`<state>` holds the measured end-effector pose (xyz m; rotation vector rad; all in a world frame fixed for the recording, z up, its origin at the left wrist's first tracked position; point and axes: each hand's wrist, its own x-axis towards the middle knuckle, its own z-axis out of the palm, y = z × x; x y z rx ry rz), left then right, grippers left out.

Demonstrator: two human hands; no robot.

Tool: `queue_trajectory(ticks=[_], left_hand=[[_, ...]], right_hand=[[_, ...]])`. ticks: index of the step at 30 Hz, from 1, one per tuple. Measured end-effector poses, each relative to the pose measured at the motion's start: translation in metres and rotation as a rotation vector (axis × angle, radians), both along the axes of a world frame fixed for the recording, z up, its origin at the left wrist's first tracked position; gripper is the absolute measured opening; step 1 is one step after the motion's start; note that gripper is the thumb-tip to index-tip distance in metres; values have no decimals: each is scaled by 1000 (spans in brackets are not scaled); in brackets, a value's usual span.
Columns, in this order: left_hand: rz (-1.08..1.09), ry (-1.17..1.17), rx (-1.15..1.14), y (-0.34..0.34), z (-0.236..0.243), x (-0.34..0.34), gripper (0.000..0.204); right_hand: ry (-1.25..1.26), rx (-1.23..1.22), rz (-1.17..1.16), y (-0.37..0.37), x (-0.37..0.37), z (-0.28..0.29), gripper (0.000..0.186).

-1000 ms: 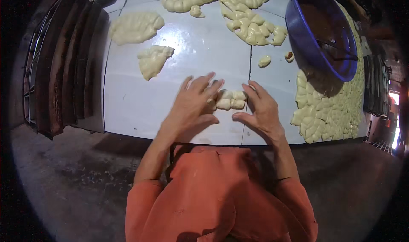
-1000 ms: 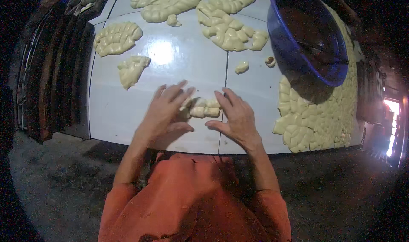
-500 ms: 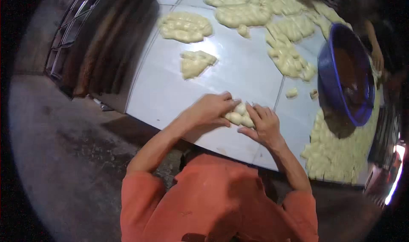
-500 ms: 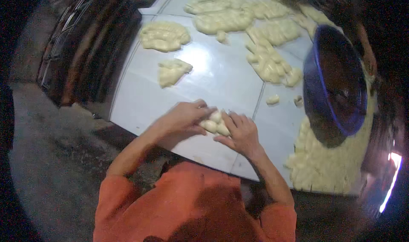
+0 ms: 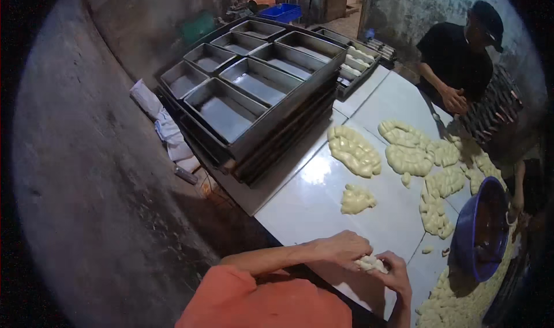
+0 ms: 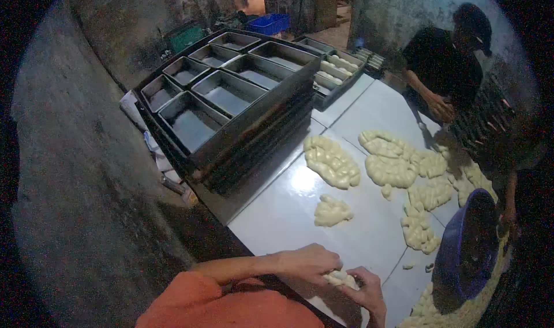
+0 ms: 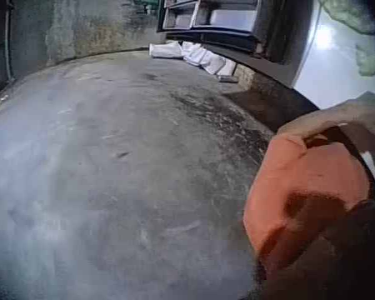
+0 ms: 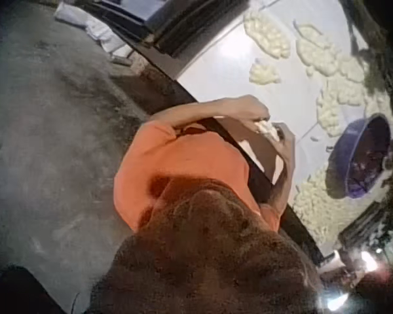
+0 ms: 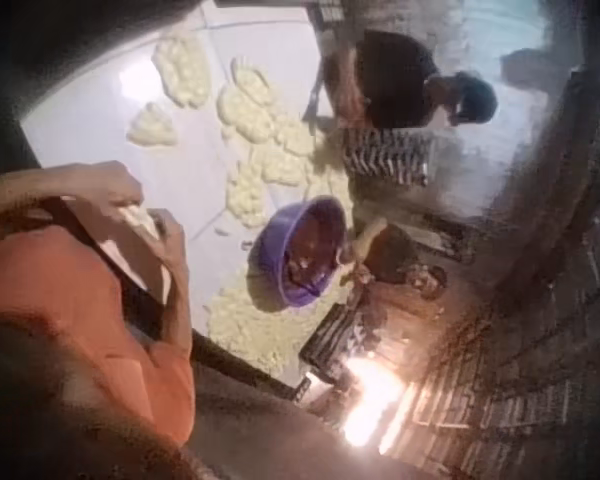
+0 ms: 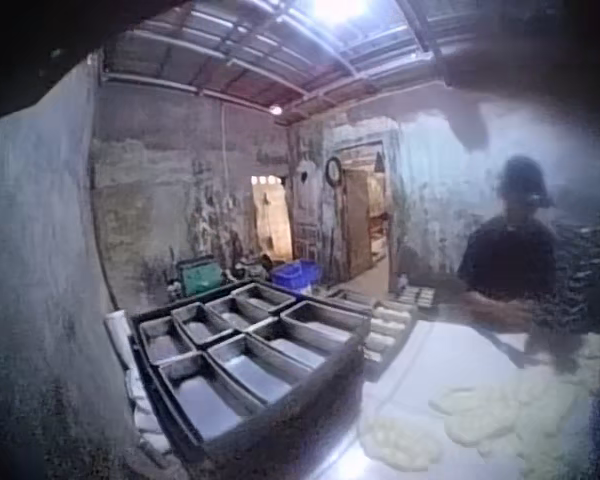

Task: The person fills pieces of dough with chocolate spread, folds and rolls them into small buns, groups them together, and places the assembled dough into baking pans.

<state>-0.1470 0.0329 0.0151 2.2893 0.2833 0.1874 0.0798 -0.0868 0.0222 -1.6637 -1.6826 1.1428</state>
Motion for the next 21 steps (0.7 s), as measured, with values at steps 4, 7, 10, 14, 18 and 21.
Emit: queue_trajectory(ticks=[4,7,10,14,18,21], left_hand=[[87,-46,251,32,112,-102,31],[172,-14,426,78,199,-182,25],[303,-58,462,136,244,-258,33],[396,2,389,200,263,-328,51],[408,190,304,240,219,-360,50],[366,357,400,255,203,-357,45]], right_hand=[[-7,376,158,68,-84,83,47],[-19,580,247,134,-154,136,48],[-47,797,264,196,-231,195,47],[-135,887,253,256,-308,224,47],[-445,623,474,295,-348,195,66],[-494,417,573,307,-344,191,44]])
